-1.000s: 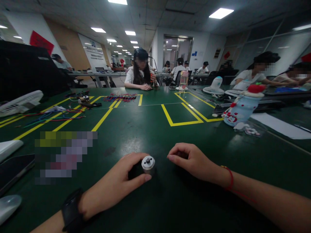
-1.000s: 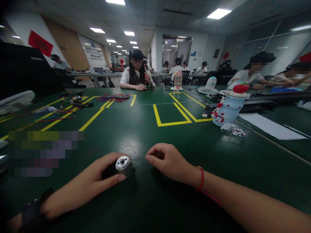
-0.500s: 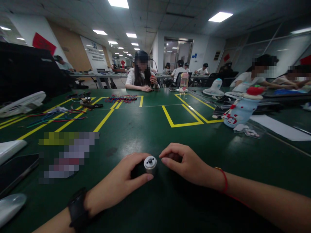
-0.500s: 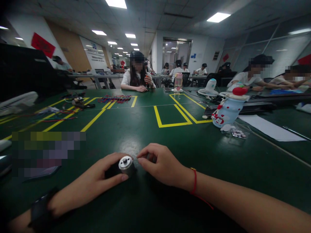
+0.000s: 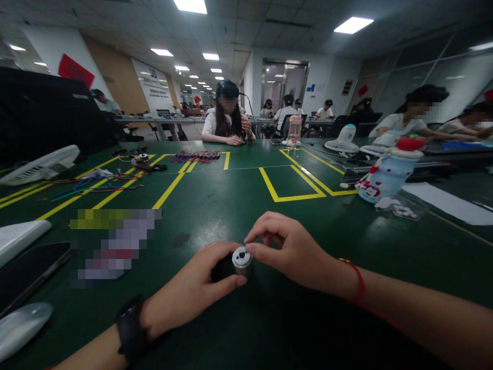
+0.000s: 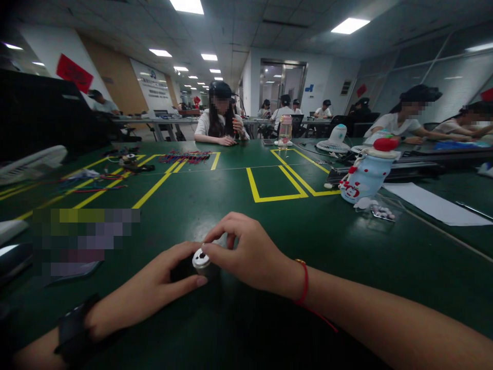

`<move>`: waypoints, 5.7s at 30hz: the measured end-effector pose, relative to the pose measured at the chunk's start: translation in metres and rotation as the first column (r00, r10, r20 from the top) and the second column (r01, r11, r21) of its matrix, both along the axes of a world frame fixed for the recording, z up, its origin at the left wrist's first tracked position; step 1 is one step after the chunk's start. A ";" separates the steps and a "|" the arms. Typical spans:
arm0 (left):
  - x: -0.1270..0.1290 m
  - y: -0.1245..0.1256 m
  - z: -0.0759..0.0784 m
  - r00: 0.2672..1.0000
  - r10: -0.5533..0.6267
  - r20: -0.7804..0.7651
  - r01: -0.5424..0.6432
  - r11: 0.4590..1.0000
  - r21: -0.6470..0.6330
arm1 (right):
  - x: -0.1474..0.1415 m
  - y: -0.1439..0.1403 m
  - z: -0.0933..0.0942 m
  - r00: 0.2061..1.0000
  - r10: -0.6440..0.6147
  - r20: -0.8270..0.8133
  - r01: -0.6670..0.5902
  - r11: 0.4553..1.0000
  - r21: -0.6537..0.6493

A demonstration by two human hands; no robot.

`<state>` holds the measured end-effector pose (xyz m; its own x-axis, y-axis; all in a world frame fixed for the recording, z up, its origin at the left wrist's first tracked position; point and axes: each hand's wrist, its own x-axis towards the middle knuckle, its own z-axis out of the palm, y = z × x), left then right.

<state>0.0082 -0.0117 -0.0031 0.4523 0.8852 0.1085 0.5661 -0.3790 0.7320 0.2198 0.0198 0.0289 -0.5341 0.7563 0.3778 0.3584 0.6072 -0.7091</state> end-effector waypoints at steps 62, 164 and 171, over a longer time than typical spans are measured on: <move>-0.002 -0.001 -0.001 1.000 -0.007 -0.009 0.007 1.000 -0.017 | -0.002 0.003 0.010 0.983 0.108 0.149 -0.120 0.990 0.070; -0.003 0.000 -0.003 0.998 -0.006 -0.058 0.005 1.000 -0.017 | 0.022 0.005 -0.015 0.992 0.079 0.096 -0.072 0.995 -0.072; -0.003 0.000 -0.002 1.000 -0.012 -0.013 0.012 1.000 -0.023 | -0.002 0.004 0.017 0.981 0.147 0.124 -0.159 0.983 0.089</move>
<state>0.0049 -0.0114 -0.0053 0.4642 0.8819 0.0824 0.5716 -0.3693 0.7327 0.2176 0.0238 0.0455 -0.6852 0.6244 0.3750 0.3320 0.7260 -0.6022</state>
